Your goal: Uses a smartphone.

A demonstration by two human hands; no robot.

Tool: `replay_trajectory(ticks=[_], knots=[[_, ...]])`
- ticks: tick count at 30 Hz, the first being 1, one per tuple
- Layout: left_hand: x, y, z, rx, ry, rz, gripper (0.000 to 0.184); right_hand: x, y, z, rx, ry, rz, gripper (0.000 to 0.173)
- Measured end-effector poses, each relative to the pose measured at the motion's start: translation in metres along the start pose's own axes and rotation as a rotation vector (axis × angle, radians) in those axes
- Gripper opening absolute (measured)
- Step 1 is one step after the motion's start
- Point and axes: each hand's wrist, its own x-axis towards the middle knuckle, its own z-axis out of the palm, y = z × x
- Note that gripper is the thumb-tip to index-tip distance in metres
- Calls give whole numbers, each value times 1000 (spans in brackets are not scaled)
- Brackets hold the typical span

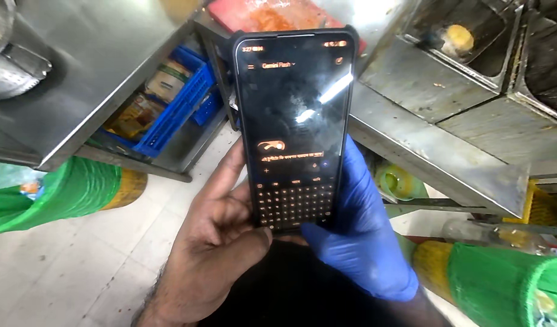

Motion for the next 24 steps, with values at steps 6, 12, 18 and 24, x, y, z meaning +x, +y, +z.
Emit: replay_trajectory(ticks=[6, 12, 18, 24], knots=[[1, 0, 0, -11, 0, 3, 91, 0, -1, 0, -9, 4, 2, 108], [7, 1, 14, 103, 146, 13, 72, 0, -1, 3, 17, 4, -1, 99], [12, -2, 17, 142, 197, 21, 63, -2, 0, 2, 24, 3, -9, 93], [11, -4, 15, 63, 179, 3, 60, -4, 2, 1, 54, 0, -4, 89]])
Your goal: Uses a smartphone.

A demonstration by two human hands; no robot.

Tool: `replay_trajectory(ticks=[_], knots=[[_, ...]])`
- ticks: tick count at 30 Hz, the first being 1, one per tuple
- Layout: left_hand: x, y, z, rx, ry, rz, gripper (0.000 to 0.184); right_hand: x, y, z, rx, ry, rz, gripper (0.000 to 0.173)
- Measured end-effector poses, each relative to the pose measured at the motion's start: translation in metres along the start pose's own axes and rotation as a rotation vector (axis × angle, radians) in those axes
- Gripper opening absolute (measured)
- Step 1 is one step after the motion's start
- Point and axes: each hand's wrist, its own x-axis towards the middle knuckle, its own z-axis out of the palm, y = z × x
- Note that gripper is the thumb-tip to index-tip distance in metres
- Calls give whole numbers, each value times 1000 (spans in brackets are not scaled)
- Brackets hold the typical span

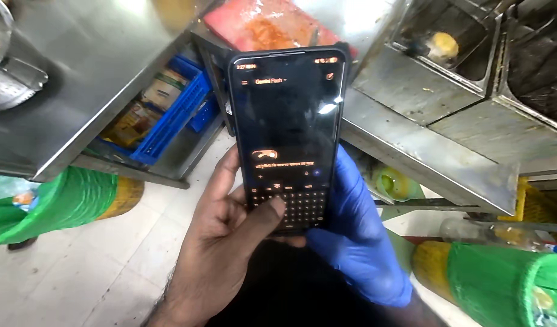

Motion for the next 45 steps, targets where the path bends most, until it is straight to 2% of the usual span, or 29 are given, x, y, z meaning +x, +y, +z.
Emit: replay_trajectory(ticks=[11, 16, 19, 22, 28, 31, 37, 45], knots=[[-5, 0, -8, -71, -93, -15, 80, 0, 2, -2, 53, -13, 5, 89], [-3, 4, -13, -133, -157, -16, 83, 1, -2, -11, 121, -91, 31, 92], [-3, 4, -14, -158, -167, -28, 83, 0, -4, -20, 147, -136, 50, 87], [-4, 3, -13, -156, -167, -37, 85, -1, -6, -20, 132, -123, 46, 81], [-5, 3, -13, -153, -176, -32, 86, -1, -5, -16, 127, -102, 46, 82], [-6, 3, -12, -142, -163, -34, 87, -1, -3, -16, 149, -111, 46, 86], [-8, 4, -12, -67, -158, -13, 93, 2, -2, -3, -61, -9, 3, 107], [-9, 4, -12, -45, -150, -9, 95, 4, -2, 0, -75, 12, 14, 110]])
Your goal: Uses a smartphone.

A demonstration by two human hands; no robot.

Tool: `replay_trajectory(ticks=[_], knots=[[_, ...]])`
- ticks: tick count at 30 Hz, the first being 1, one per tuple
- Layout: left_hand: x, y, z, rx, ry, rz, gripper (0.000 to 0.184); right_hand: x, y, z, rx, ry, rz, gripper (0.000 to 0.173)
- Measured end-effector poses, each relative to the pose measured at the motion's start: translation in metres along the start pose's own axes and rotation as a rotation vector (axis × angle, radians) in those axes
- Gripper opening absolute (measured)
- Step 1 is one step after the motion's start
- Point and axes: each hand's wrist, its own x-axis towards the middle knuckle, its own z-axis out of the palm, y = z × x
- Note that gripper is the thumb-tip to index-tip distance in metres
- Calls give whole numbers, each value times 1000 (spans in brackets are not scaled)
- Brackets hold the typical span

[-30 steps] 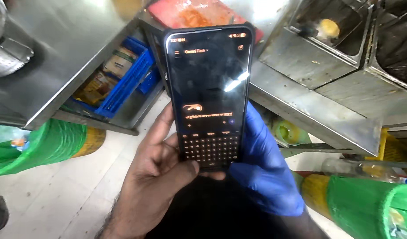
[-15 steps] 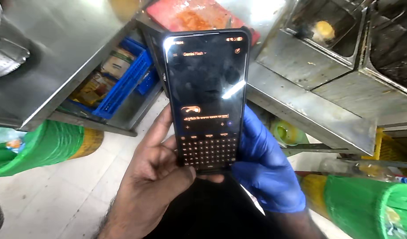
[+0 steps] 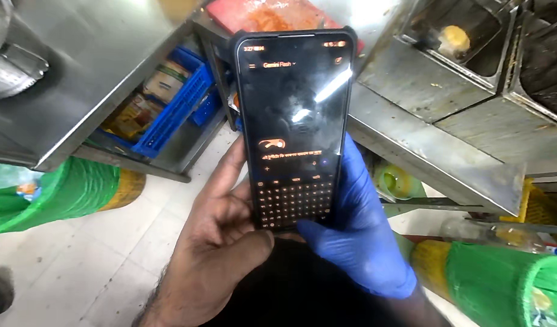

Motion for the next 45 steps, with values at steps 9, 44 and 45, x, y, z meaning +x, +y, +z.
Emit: replay_trajectory(ticks=[9, 44, 45], knots=[[4, -1, 12, 54, 94, 18, 76, -3, 0, 1, 69, -26, -13, 101], [-2, -7, 6, -89, 7, 23, 66, -15, 0, -2, 164, -40, 10, 93], [-2, -7, 6, -87, 10, 22, 65, -15, 1, -2, 166, -42, 9, 94]])
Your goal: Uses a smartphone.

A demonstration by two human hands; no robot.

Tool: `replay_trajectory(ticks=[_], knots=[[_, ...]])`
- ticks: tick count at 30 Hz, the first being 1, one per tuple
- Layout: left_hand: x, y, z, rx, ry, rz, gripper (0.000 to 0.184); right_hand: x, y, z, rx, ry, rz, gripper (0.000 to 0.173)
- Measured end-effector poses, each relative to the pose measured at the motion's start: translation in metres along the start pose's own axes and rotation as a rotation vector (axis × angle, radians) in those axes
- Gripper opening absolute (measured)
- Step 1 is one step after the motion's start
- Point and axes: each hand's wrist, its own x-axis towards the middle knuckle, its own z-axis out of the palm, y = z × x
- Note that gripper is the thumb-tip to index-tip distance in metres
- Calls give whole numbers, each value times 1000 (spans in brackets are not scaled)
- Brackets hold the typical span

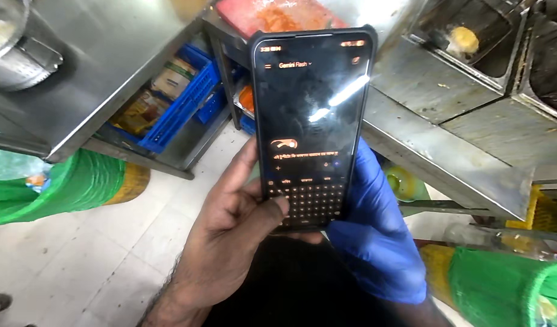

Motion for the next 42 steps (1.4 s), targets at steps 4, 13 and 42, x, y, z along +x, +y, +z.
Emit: replay_trajectory(ticks=[4, 13, 42], knots=[[-1, -1, 0, -2, 5, 0, 66, 0, 0, 0, 12, -1, 3, 93], [-2, 0, 1, -18, -28, 6, 75, -1, 0, 1, 22, 7, -4, 90], [1, 5, -1, 26, -53, -9, 88, 1, -7, -8, 53, -60, -13, 95]])
